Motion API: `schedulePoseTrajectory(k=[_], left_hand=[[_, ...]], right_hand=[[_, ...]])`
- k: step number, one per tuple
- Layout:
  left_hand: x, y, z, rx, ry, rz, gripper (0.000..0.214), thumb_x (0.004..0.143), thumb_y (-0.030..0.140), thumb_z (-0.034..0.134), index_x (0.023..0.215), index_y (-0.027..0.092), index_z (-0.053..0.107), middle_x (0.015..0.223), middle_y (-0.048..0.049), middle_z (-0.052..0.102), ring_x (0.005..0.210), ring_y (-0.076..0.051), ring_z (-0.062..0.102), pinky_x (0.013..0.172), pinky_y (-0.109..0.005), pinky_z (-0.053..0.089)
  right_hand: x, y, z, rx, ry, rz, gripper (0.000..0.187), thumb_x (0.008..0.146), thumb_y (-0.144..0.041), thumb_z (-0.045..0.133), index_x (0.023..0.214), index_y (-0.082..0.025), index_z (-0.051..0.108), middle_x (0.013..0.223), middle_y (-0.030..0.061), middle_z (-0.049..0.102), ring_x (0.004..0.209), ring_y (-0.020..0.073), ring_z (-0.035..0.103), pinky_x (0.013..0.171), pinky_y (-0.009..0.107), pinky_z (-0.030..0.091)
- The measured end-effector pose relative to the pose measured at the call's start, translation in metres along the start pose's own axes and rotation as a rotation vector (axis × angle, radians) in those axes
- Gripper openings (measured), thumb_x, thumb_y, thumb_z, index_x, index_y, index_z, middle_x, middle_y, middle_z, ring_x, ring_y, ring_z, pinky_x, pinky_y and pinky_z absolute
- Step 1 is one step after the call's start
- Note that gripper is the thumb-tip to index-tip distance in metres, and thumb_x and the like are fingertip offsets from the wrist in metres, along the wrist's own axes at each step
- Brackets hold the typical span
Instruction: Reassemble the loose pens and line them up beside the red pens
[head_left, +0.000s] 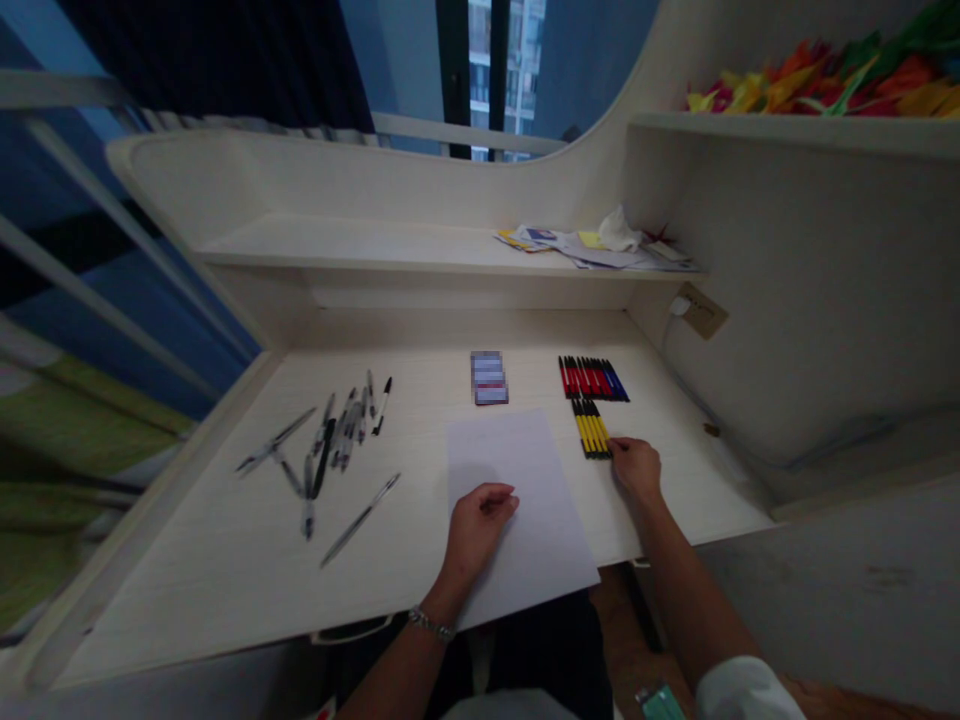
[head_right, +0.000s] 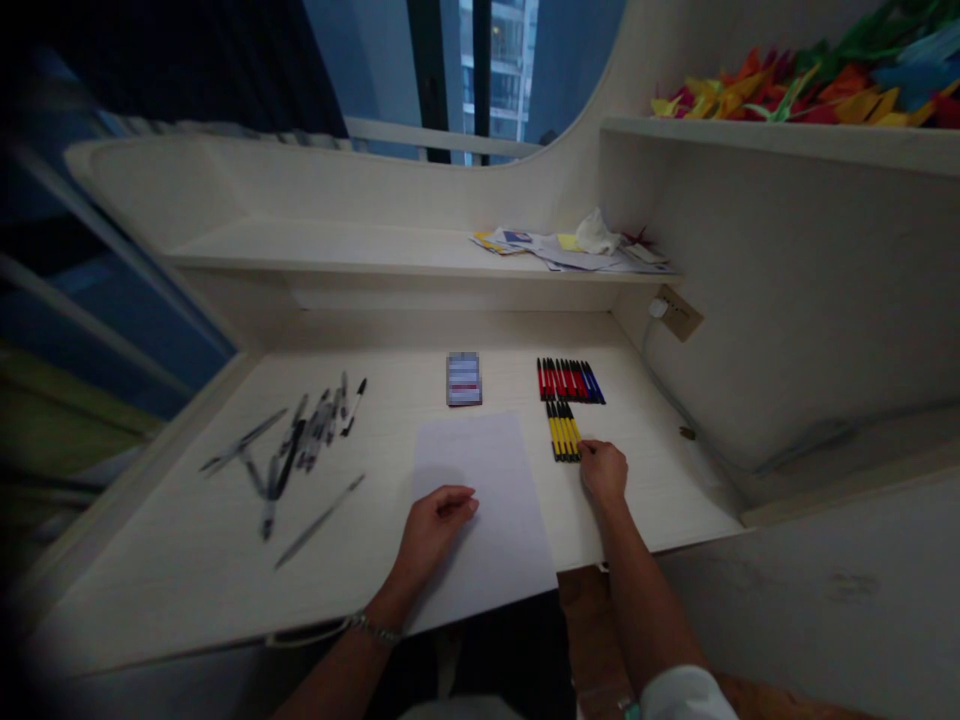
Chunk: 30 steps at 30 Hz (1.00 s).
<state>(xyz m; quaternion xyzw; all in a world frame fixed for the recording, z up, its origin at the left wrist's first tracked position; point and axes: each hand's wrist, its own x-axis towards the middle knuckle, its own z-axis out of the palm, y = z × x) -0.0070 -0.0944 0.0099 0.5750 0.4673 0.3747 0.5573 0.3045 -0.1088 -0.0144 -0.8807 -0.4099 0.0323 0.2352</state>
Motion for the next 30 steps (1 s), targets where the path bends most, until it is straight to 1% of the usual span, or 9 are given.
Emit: schedulePoseTrajectory(k=[7, 12, 15, 17, 19, 22, 24, 27, 30], left_hand=[[0.0, -0.003, 0.0, 0.016, 0.001, -0.016, 0.025, 0.07, 0.034, 0.072, 0.088, 0.017, 0.071, 0.084, -0.0077, 0.073, 0.078, -0.021, 0.068, 0.077, -0.036, 0.053], [-0.002, -0.002, -0.002, 0.048, 0.003, -0.011, 0.026, 0.071, 0.035, 0.071, 0.089, 0.017, 0.072, 0.084, -0.0071, 0.073, 0.077, -0.021, 0.068, 0.076, -0.034, 0.053], [-0.004, 0.0, -0.007, 0.086, 0.025, 0.005, 0.027, 0.072, 0.037, 0.069, 0.09, 0.017, 0.072, 0.085, -0.0064, 0.073, 0.078, -0.021, 0.068, 0.076, -0.034, 0.053], [-0.006, 0.002, -0.012, 0.119, 0.05, 0.024, 0.026, 0.074, 0.037, 0.067, 0.09, 0.018, 0.072, 0.087, -0.0058, 0.073, 0.08, -0.02, 0.068, 0.077, -0.033, 0.053], [-0.008, 0.003, -0.018, 0.151, 0.075, 0.046, 0.024, 0.076, 0.037, 0.065, 0.09, 0.019, 0.072, 0.088, -0.0052, 0.073, 0.082, -0.02, 0.068, 0.078, -0.032, 0.052], [-0.01, 0.005, -0.029, 0.209, 0.125, 0.071, 0.024, 0.079, 0.037, 0.062, 0.091, 0.019, 0.071, 0.09, -0.0045, 0.073, 0.083, -0.019, 0.067, 0.079, -0.031, 0.052], [-0.01, 0.005, -0.041, 0.267, 0.173, 0.084, 0.024, 0.08, 0.037, 0.06, 0.092, 0.019, 0.071, 0.091, -0.0041, 0.073, 0.084, -0.018, 0.067, 0.08, -0.031, 0.052], [-0.006, 0.003, -0.066, 0.398, 0.257, 0.114, 0.024, 0.082, 0.038, 0.059, 0.093, 0.02, 0.071, 0.092, -0.0034, 0.073, 0.084, -0.018, 0.067, 0.08, -0.031, 0.051], [0.01, 0.001, -0.102, 0.569, 0.349, 0.126, 0.027, 0.084, 0.038, 0.055, 0.095, 0.02, 0.071, 0.093, -0.004, 0.073, 0.084, -0.018, 0.066, 0.081, -0.031, 0.05]], right_hand=[[-0.002, -0.003, 0.001, -0.005, 0.008, -0.038, 0.036, 0.084, -0.042, 0.049, 0.097, -0.022, 0.075, 0.091, 0.0107, 0.073, 0.08, 0.0251, 0.066, 0.067, 0.031, 0.044], [-0.006, -0.007, -0.003, 0.015, 0.007, -0.042, 0.039, 0.086, -0.044, 0.046, 0.097, -0.02, 0.075, 0.087, 0.0116, 0.073, 0.077, 0.0236, 0.065, 0.067, 0.03, 0.043], [-0.013, -0.012, -0.007, 0.044, 0.06, -0.036, 0.044, 0.088, -0.045, 0.042, 0.103, -0.017, 0.072, 0.091, 0.0129, 0.071, 0.078, 0.023, 0.063, 0.069, 0.031, 0.043], [-0.022, -0.021, -0.007, 0.081, 0.124, -0.079, 0.047, 0.09, -0.045, 0.039, 0.107, -0.014, 0.069, 0.095, 0.0136, 0.07, 0.079, 0.0227, 0.062, 0.073, 0.033, 0.044], [-0.036, -0.036, -0.004, 0.139, 0.123, -0.199, 0.046, 0.091, -0.044, 0.038, 0.108, -0.013, 0.068, 0.099, 0.0133, 0.068, 0.083, 0.0224, 0.061, 0.078, 0.034, 0.044], [-0.063, -0.066, 0.008, 0.196, -0.031, -0.487, 0.038, 0.091, -0.04, 0.043, 0.109, -0.017, 0.068, 0.105, 0.0106, 0.067, 0.097, 0.0223, 0.058, 0.09, 0.035, 0.042], [-0.081, -0.085, 0.019, 0.168, -0.102, -0.608, 0.035, 0.091, -0.038, 0.045, 0.113, -0.02, 0.066, 0.111, 0.0098, 0.065, 0.104, 0.0232, 0.055, 0.094, 0.036, 0.04], [-0.097, -0.101, 0.033, 0.108, -0.134, -0.676, 0.033, 0.09, -0.037, 0.049, 0.113, -0.023, 0.067, 0.119, 0.0099, 0.061, 0.11, 0.0259, 0.051, 0.095, 0.039, 0.039], [-0.101, -0.102, 0.044, 0.072, -0.123, -0.686, 0.03, 0.089, -0.037, 0.051, 0.11, -0.025, 0.068, 0.124, 0.0099, 0.058, 0.114, 0.0283, 0.047, 0.095, 0.043, 0.038]])
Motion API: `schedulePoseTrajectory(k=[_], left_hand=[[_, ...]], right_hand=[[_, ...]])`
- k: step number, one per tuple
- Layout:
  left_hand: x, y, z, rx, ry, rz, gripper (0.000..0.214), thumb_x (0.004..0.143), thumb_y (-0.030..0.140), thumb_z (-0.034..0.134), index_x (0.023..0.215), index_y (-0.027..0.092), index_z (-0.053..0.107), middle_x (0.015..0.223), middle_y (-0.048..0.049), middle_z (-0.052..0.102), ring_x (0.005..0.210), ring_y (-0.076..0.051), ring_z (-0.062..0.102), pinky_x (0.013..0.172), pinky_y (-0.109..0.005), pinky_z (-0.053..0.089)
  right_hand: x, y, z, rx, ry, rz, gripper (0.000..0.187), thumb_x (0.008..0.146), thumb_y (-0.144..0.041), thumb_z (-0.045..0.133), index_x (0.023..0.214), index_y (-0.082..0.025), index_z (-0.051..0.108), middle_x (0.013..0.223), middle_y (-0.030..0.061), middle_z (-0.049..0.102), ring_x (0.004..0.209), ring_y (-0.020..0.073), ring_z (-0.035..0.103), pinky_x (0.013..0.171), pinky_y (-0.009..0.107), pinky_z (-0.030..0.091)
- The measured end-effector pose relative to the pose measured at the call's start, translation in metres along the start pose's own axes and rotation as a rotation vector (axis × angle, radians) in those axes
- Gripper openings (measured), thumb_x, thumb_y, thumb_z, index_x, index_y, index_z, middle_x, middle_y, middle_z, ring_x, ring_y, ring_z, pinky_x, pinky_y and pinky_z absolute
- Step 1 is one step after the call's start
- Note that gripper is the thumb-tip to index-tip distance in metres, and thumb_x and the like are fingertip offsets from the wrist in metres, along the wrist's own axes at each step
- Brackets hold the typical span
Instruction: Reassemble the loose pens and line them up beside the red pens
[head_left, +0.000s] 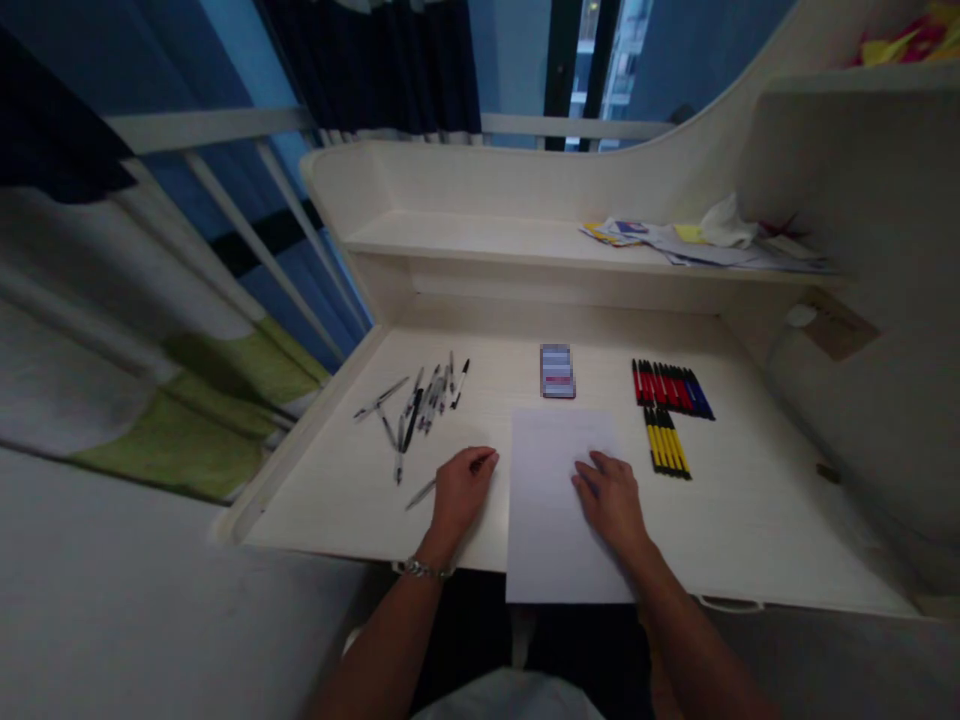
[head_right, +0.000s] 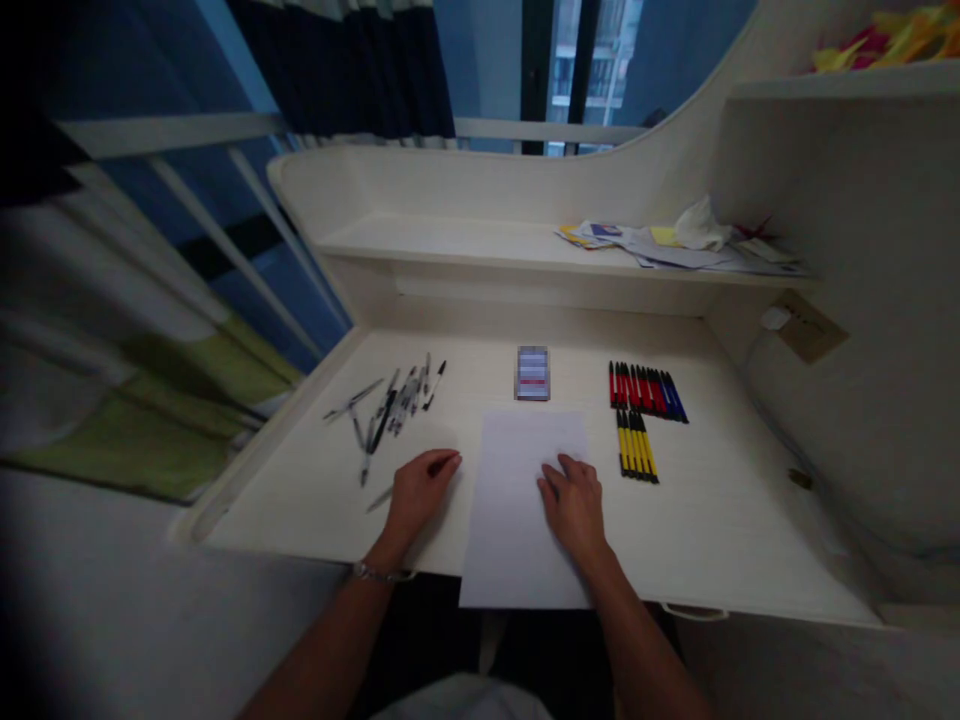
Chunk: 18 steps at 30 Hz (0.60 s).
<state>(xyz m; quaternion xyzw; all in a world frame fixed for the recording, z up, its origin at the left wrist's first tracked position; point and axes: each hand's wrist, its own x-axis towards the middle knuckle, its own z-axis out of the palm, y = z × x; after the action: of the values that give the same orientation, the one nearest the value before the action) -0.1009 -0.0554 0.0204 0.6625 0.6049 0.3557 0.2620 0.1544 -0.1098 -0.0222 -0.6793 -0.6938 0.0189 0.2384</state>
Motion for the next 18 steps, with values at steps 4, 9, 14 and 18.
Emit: schedulePoseTrajectory(k=[4, 9, 14, 18], left_hand=[[0.057, -0.021, -0.022, 0.29, 0.041, -0.006, 0.029, 0.087, 0.033, 0.05, 0.099, 0.017, 0.07, 0.099, -0.0076, 0.072, 0.087, -0.02, 0.065, 0.084, -0.031, 0.047], [0.116, -0.03, -0.025, 0.564, -0.021, -0.112, 0.037, 0.092, 0.033, 0.039, 0.105, 0.012, 0.066, 0.108, -0.0158, 0.067, 0.103, -0.024, 0.059, 0.091, -0.034, 0.041], [0.132, -0.04, -0.015, 0.619, -0.052, -0.183, 0.042, 0.092, 0.037, 0.039, 0.103, 0.005, 0.065, 0.106, -0.0218, 0.065, 0.104, -0.029, 0.058, 0.089, -0.04, 0.043], [0.139, -0.045, -0.013, 0.653, -0.083, -0.213, 0.043, 0.089, 0.039, 0.041, 0.106, 0.008, 0.065, 0.107, -0.0224, 0.065, 0.104, -0.032, 0.059, 0.087, -0.041, 0.045]], right_hand=[[-0.002, 0.006, 0.005, -0.01, 0.009, 0.005, 0.03, 0.089, -0.037, 0.05, 0.111, -0.027, 0.068, 0.126, 0.0096, 0.056, 0.115, 0.0292, 0.045, 0.093, 0.045, 0.038], [-0.002, 0.007, 0.006, -0.013, 0.024, -0.007, 0.031, 0.089, -0.037, 0.05, 0.112, -0.026, 0.068, 0.126, 0.0098, 0.056, 0.113, 0.029, 0.046, 0.093, 0.045, 0.039], [-0.002, 0.005, 0.004, -0.013, 0.033, -0.01, 0.031, 0.089, -0.038, 0.05, 0.112, -0.026, 0.068, 0.124, 0.0096, 0.057, 0.112, 0.0287, 0.046, 0.091, 0.044, 0.04], [-0.003, 0.005, 0.005, -0.017, 0.032, -0.014, 0.031, 0.089, -0.037, 0.05, 0.112, -0.026, 0.068, 0.124, 0.0095, 0.057, 0.112, 0.0287, 0.045, 0.091, 0.044, 0.041]])
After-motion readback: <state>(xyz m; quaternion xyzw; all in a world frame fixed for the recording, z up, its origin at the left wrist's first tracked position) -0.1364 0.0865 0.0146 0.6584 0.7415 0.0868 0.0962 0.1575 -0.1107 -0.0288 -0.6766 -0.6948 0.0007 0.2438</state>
